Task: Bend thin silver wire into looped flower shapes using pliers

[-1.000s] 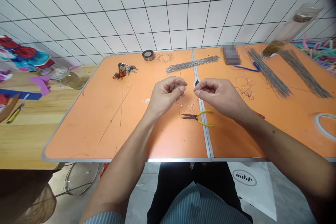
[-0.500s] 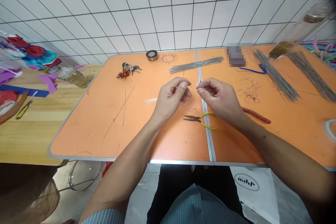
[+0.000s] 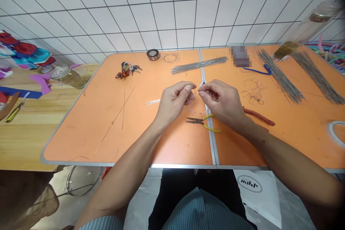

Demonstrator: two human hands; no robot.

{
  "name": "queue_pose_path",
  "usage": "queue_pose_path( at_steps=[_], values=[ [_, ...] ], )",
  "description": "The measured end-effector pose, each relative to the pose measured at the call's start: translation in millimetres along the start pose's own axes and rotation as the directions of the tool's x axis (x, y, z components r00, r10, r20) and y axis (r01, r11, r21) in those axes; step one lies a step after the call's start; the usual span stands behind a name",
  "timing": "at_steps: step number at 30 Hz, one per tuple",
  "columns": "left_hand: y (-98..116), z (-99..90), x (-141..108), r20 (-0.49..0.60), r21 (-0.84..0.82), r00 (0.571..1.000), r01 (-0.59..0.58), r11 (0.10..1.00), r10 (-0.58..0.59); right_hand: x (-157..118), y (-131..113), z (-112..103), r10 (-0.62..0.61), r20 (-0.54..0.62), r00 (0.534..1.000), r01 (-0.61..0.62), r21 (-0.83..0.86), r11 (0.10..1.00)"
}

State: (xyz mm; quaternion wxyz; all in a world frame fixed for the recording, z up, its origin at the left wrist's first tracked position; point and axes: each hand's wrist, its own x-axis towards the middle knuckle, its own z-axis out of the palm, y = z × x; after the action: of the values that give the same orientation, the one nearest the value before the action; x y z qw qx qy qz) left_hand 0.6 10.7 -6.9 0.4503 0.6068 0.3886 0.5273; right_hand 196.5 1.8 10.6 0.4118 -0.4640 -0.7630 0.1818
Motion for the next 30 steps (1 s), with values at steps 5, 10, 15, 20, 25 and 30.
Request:
queue_pose_path(
  at_steps=[5,10,15,20,25,30],
  values=[
    [-4.0,1.1,-1.6,0.028,0.048,0.999,-0.022,0.999,0.021,-1.4,1.3,2.3,-0.018,0.018,1.000,0.018,-0.010,1.000],
    [-6.3,3.7,-4.6,0.061,0.108,0.998,-0.036,0.993,0.029,-1.2,1.9,4.0,0.002,0.035,0.999,-0.001,-0.035,0.999],
    [-9.0,7.2,-5.5,0.065,0.113,0.998,-0.027,0.993,0.019,-2.5,3.7,6.8,0.020,0.069,0.997,-0.018,-0.025,1.000],
    [-8.1,6.5,-3.7,-0.021,0.086,1.000,-0.016,0.996,0.018,-5.3,4.2,5.7,0.094,0.027,0.995,-0.095,0.035,0.995],
    [-5.3,6.8,-4.3,-0.052,0.074,0.999,-0.002,0.997,0.005,-6.1,6.5,6.9,0.044,-0.011,0.999,-0.044,0.029,0.999],
    [-5.8,6.9,-3.5,-0.041,0.011,0.998,0.055,0.998,-0.055,-5.8,8.1,7.8,0.002,-0.030,1.000,-0.001,0.032,0.999]
  ],
)
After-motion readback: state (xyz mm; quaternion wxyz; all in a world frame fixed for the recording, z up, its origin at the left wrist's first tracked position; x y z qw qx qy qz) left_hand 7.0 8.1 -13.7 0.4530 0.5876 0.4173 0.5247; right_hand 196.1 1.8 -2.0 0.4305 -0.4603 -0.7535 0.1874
